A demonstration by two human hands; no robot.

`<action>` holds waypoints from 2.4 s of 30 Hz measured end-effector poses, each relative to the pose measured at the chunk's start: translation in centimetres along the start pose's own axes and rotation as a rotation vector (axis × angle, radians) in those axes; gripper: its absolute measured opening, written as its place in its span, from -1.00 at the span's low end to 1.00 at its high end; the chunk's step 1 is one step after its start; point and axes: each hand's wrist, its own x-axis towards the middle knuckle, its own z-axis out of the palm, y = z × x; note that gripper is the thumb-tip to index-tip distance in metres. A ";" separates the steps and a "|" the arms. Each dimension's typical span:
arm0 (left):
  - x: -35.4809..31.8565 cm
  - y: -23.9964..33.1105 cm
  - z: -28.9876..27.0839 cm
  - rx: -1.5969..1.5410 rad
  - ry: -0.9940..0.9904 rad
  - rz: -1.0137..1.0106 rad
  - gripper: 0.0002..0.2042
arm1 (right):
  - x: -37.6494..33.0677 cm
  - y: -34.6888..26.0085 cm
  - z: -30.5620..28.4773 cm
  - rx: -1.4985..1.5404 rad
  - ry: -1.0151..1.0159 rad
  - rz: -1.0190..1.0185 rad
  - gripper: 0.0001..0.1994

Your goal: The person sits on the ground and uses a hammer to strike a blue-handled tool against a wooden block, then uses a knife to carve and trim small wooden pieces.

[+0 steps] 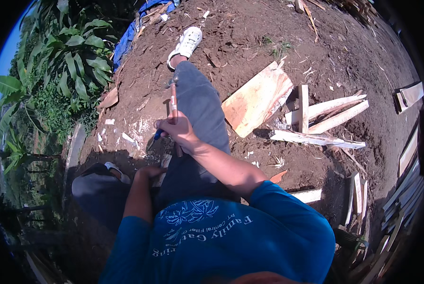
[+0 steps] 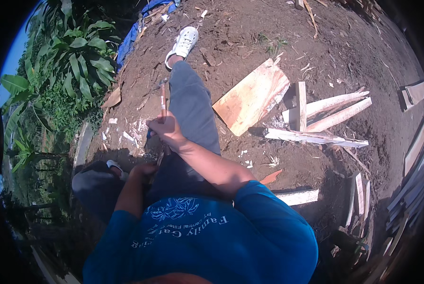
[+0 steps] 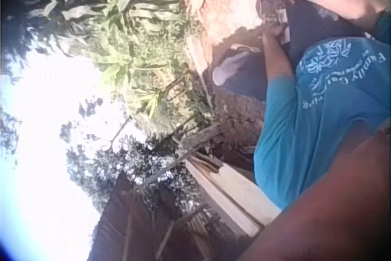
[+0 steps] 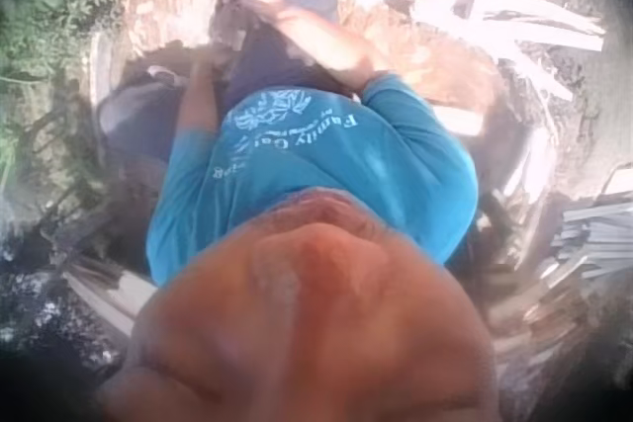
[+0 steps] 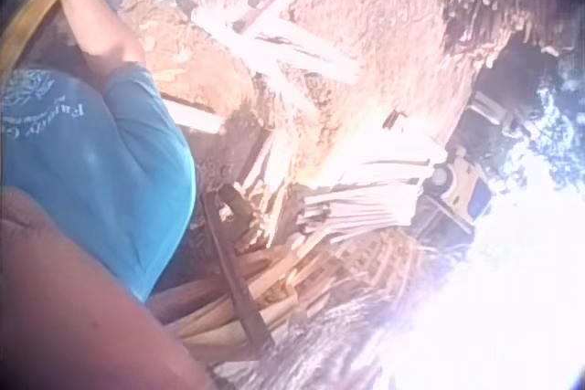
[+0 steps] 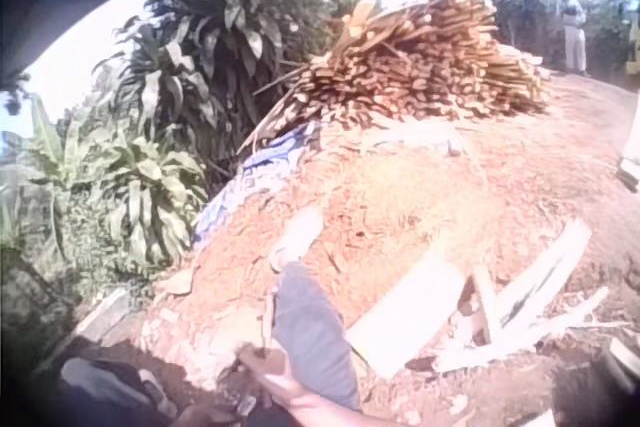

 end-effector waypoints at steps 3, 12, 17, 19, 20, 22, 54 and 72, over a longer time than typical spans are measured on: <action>-2.1 2.9 0.7 0.345 0.144 0.149 -0.40 | -0.4 -0.7 -0.9 0.023 0.006 0.007 -0.61; -19.4 11.5 -10.9 -0.311 0.918 0.722 -0.65 | -0.2 -0.1 -0.9 -0.376 -0.003 0.106 -0.67; -30.1 13.8 -8.2 -0.089 0.906 0.863 -0.62 | -0.4 0.9 1.0 -0.530 -0.147 0.125 -0.62; -27.7 14.2 -5.3 0.097 0.675 0.791 -0.60 | 0.3 1.8 0.4 -0.587 -0.212 0.102 -0.66; -25.7 14.2 -3.3 0.191 0.541 0.731 -0.59 | 0.4 2.2 0.0 -0.628 -0.250 0.092 -0.69; -21.3 14.4 1.0 0.384 0.294 0.628 -0.58 | 0.4 2.2 0.5 -0.688 -0.270 0.194 -0.76; -27.8 8.8 -9.2 -0.047 0.535 0.567 -0.30 | 1.6 3.1 2.0 -0.648 -0.295 0.344 -0.66; -5.5 6.8 0.6 0.428 0.376 0.068 0.14 | 1.8 1.2 1.6 -0.320 0.174 -0.051 -0.68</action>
